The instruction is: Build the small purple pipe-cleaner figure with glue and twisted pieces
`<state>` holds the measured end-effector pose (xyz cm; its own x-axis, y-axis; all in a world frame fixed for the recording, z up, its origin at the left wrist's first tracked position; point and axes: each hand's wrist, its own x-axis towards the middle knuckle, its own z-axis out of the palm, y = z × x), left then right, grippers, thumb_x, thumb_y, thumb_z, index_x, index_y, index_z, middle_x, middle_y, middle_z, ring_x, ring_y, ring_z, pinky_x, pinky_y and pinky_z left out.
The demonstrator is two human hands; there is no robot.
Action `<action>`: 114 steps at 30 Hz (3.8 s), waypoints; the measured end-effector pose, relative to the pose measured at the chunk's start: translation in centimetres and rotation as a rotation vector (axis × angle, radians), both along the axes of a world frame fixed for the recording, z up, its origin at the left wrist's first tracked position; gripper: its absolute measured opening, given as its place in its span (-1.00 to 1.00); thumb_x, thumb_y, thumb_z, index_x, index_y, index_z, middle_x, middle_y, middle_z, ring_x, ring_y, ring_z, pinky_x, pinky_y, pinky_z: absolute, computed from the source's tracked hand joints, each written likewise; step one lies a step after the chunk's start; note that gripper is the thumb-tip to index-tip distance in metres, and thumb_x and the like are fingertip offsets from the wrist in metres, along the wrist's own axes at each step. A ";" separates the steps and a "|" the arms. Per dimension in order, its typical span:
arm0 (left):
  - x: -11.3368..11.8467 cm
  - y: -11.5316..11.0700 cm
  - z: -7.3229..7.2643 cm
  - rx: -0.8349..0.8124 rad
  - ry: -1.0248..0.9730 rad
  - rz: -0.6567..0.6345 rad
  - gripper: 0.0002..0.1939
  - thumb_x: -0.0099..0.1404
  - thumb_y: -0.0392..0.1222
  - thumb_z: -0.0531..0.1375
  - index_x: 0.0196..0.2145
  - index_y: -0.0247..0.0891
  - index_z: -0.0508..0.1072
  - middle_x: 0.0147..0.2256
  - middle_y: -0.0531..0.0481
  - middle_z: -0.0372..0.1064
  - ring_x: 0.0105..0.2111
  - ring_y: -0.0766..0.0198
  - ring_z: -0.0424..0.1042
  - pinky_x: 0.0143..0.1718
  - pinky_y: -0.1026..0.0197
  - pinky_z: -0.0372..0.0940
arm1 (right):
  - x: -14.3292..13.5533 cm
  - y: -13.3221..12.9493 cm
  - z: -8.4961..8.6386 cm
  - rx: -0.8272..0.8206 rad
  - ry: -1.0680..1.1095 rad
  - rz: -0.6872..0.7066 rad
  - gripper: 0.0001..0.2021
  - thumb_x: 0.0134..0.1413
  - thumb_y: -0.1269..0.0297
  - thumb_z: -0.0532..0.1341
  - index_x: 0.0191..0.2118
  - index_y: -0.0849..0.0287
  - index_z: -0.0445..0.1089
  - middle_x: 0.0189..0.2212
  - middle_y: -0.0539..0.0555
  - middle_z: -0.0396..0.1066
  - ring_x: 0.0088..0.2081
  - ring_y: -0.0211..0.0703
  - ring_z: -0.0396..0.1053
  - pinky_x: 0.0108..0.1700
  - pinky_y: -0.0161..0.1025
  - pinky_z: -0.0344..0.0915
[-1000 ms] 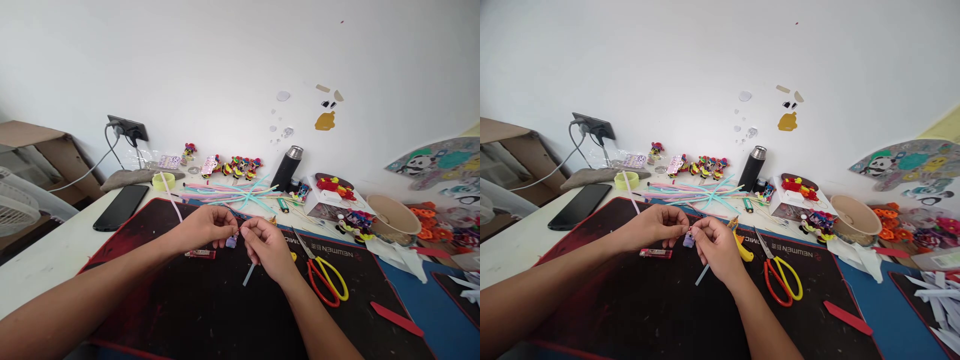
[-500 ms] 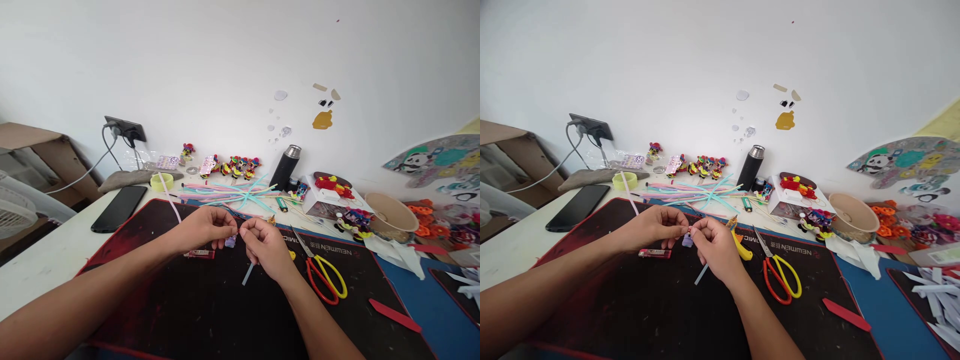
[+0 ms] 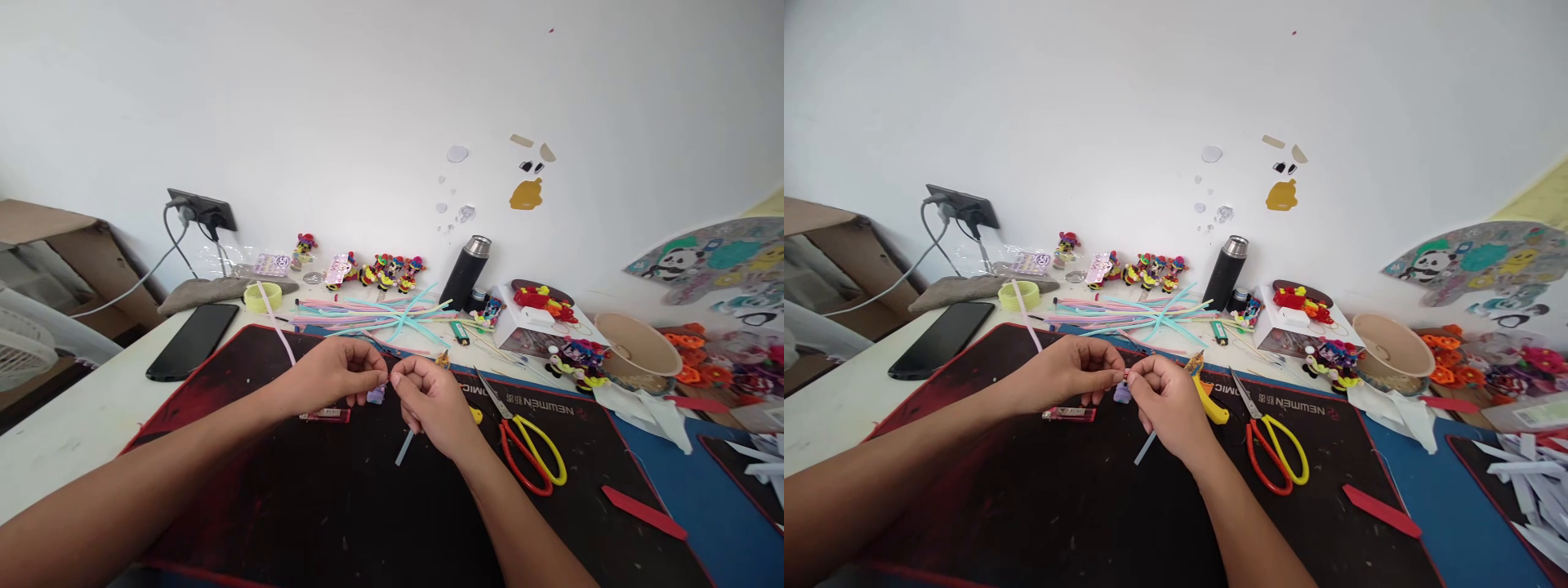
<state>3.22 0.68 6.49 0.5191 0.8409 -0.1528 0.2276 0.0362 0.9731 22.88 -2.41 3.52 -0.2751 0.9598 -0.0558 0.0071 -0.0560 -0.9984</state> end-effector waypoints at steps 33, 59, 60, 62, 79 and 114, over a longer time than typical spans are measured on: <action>-0.5 -0.4 -1.4 0.948 0.372 -0.046 -0.72 0.50 -0.15 0.10 -0.12 -0.19 0.63 -0.21 -0.15 0.63 -0.24 0.12 0.58 -0.18 0.18 0.38 | 0.0 0.1 -0.3 0.021 -0.001 -0.076 -0.75 0.17 0.07 0.30 -0.32 0.15 0.36 -0.70 -0.24 0.13 -0.77 -0.41 0.07 -0.70 -0.42 -0.08; -0.3 -0.3 -2.1 1.175 0.319 -0.019 -0.83 0.46 -0.31 0.16 -0.20 -0.28 0.58 -0.35 -0.02 0.59 -0.39 0.27 0.56 -0.37 0.29 0.35 | -0.3 0.1 -0.3 -0.004 -0.027 -0.093 -0.76 0.13 0.08 0.28 -0.33 0.16 0.36 -0.73 -0.26 0.13 -0.78 -0.42 0.08 -0.71 -0.42 -0.07; -0.3 -0.3 -2.1 1.166 0.317 -0.017 -0.84 0.46 -0.31 0.17 -0.20 -0.29 0.58 -0.34 -0.03 0.59 -0.39 0.27 0.56 -0.36 0.29 0.35 | -0.3 0.1 -0.3 -0.004 -0.026 -0.094 -0.76 0.13 0.08 0.27 -0.33 0.16 0.36 -0.73 -0.26 0.13 -0.78 -0.42 0.08 -0.71 -0.42 -0.07; -0.2 -0.4 -2.1 1.152 0.312 -0.014 -0.84 0.45 -0.32 0.18 -0.20 -0.29 0.58 -0.34 -0.03 0.60 -0.38 0.27 0.56 -0.36 0.30 0.34 | -0.3 0.1 -0.3 -0.005 -0.029 -0.094 -0.76 0.13 0.09 0.28 -0.33 0.16 0.36 -0.73 -0.26 0.13 -0.78 -0.42 0.08 -0.70 -0.43 -0.07; 0.1 -0.7 -2.1 1.097 0.281 0.046 -0.87 0.40 -0.36 0.23 -0.21 -0.28 0.61 -0.38 0.02 0.58 -0.41 0.31 0.54 -0.37 0.34 0.32 | -0.5 0.3 -0.7 -0.010 -0.019 -0.101 -0.76 0.13 0.08 0.28 -0.33 0.15 0.35 -0.73 -0.25 0.13 -0.78 -0.41 0.06 -0.71 -0.41 -0.05; -0.2 -0.5 -2.2 1.092 0.298 -0.008 -0.85 0.45 -0.33 0.19 -0.18 -0.26 0.59 -0.31 -0.02 0.62 -0.34 0.25 0.60 -0.29 0.30 0.40 | -0.5 0.1 -0.6 -0.028 -0.001 -0.085 -0.75 0.12 0.06 0.31 -0.33 0.13 0.35 -0.73 -0.25 0.13 -0.78 -0.39 0.06 -0.71 -0.41 -0.06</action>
